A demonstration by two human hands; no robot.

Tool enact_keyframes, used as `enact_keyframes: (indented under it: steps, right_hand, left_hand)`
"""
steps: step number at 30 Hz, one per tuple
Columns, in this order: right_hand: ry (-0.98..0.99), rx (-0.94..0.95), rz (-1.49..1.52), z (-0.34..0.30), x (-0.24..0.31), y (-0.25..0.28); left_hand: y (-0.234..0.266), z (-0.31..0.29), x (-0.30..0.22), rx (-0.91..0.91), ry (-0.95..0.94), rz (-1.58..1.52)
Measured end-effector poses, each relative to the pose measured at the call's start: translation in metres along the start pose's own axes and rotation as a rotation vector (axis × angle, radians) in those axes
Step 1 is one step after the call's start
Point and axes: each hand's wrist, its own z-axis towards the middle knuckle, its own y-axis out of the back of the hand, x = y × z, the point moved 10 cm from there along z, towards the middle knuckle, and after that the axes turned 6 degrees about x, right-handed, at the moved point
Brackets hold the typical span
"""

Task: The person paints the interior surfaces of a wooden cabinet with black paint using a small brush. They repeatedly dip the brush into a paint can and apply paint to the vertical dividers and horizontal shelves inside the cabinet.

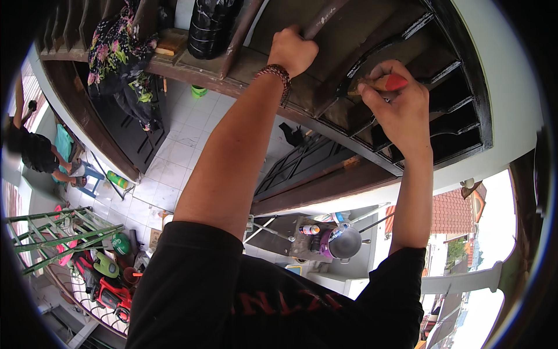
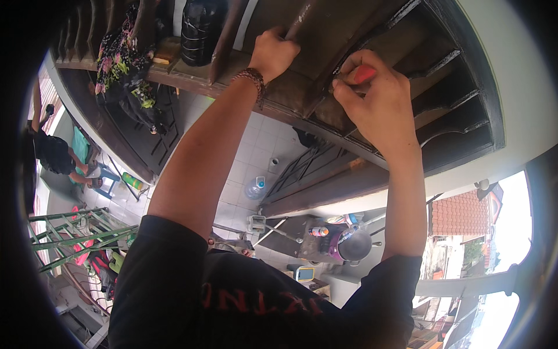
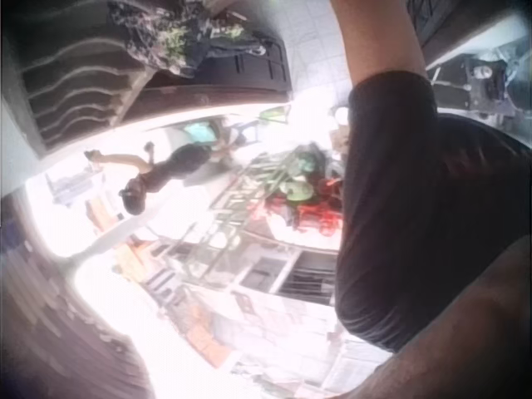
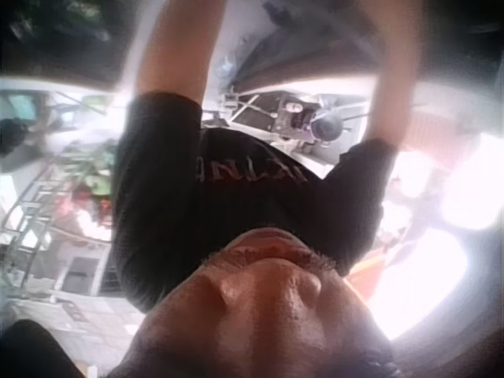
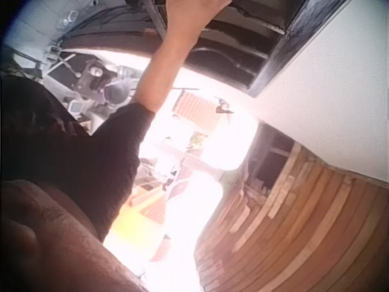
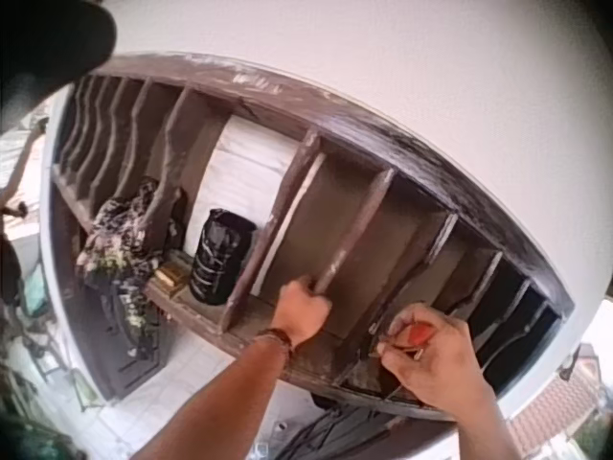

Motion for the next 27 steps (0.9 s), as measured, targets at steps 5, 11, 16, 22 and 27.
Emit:
enact_keyframes:
  steps: [5,11,16,22,27]
  right_hand:
    - [0.027,0.002,-0.149,0.002,-0.002,0.001]
    - [0.111,0.039,0.107,-0.003,-0.01,0.004]
    - [0.089,-0.222,0.082,0.001,-0.017,0.036]
    - [0.075,0.02,-0.068,0.005,-0.005,0.006]
    - [0.132,0.052,0.121,0.003,0.0,0.003]
  left_hand:
    - [-0.004,0.004,0.004,0.055,0.004,-0.012]
    - [0.003,0.003,-0.003,0.01,-0.02,0.02]
    - [-0.003,0.003,-0.002,0.048,-0.012,0.035]
    - [-0.003,0.006,0.002,0.041,-0.01,0.046]
    - [-0.002,0.007,0.003,-0.018,-0.028,0.099]
